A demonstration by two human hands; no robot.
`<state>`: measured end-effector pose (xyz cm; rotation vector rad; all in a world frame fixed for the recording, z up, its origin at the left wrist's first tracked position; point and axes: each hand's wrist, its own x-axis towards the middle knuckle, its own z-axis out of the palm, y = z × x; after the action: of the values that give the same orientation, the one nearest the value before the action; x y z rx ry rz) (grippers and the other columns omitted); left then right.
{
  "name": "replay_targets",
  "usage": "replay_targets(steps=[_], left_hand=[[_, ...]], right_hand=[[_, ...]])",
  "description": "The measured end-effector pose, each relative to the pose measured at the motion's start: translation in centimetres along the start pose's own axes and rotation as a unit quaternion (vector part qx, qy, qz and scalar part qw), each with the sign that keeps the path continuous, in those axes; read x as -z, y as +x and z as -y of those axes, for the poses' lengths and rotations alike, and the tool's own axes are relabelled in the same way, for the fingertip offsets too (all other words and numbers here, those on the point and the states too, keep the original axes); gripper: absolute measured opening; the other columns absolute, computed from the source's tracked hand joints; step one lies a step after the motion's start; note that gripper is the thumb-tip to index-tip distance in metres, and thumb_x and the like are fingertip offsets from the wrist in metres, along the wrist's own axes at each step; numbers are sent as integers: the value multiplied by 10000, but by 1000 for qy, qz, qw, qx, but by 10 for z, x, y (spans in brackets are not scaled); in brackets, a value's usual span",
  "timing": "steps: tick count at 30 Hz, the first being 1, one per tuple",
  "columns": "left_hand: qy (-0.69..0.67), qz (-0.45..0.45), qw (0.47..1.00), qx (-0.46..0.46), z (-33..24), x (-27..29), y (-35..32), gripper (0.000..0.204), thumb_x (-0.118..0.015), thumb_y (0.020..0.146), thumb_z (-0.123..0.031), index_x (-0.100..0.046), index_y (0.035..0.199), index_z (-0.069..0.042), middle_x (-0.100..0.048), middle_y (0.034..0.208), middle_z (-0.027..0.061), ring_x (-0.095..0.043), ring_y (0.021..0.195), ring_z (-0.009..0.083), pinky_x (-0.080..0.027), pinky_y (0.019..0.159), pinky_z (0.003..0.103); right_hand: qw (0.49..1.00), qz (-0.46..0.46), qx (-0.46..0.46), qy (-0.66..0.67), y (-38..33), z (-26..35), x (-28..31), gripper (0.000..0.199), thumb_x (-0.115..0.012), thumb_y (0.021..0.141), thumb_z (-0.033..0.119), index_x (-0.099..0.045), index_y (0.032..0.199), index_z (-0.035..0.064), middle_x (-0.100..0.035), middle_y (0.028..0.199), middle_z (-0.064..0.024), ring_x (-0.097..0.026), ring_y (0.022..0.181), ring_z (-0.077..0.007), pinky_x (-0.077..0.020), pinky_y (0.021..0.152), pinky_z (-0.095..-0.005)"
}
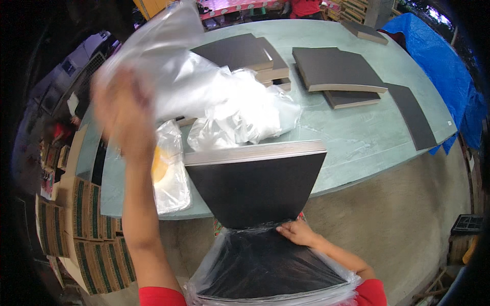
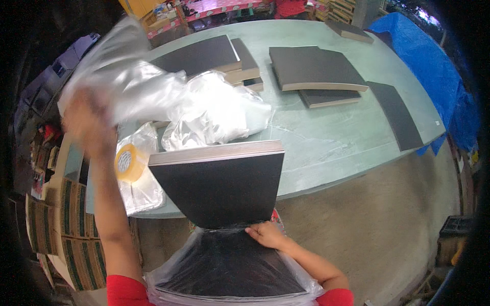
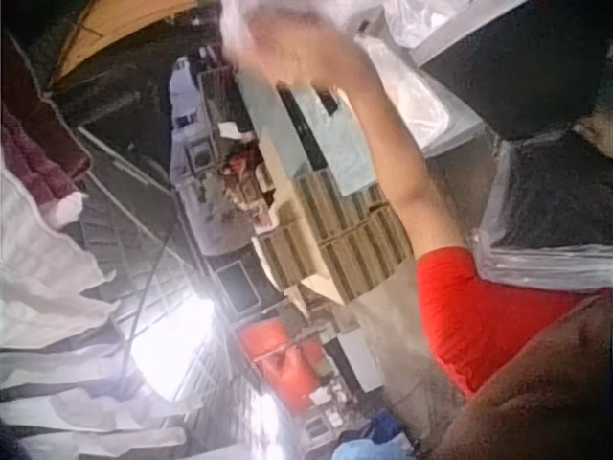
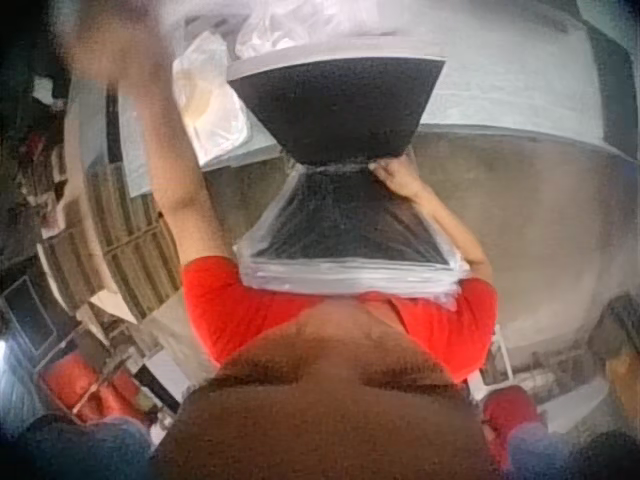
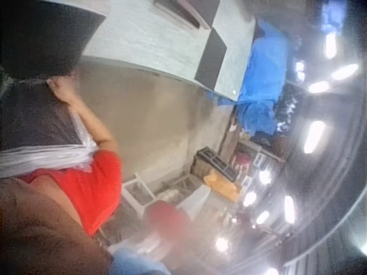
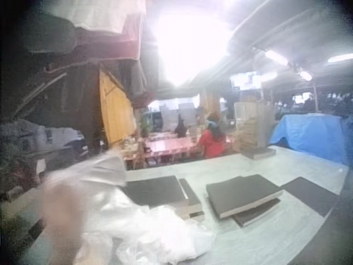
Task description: The person wraps black books in plastic sheets by placing each book into a plastic sleeve and folding the edges.
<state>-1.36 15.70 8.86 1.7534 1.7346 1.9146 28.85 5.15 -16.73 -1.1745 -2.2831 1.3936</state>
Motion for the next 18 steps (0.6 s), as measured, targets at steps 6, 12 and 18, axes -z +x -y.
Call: replay_targets(steps=[6, 12, 18], left_hand=[[289, 668, 682, 73, -12, 59, -178, 131, -480, 709, -102, -556, 729, 2, -553, 738, 219, -535, 789, 354, -403, 624, 437], [-102, 361, 890, 258, -20, 25, -173, 178, -419, 877, -189, -475, 777, -52, -478, 634, -4, -466, 568, 104, -385, 523, 275], [-253, 203, 865, 384, 6, 27, -173, 197, -425, 883, -222, -470, 756, -78, -456, 579, -24, -385, 450, 22, -286, 368, 177]], right_hand=[[926, 115, 29, 357, 15, 53, 65, 203, -620, 762, 200, -620, 720, 1, -617, 718, -72, -569, 674, -138, -448, 610, -253], [833, 248, 155, 470, 42, 113, 54, 590, -711, 674, 168, -432, 1169, 10, -543, 1051, -84, -514, 963, -157, -393, 844, -292], [854, 185, 14, 486, 39, 113, 53, 332, -666, 709, 72, -548, 1006, -18, -603, 839, -43, -567, 753, -90, -453, 689, -207]])
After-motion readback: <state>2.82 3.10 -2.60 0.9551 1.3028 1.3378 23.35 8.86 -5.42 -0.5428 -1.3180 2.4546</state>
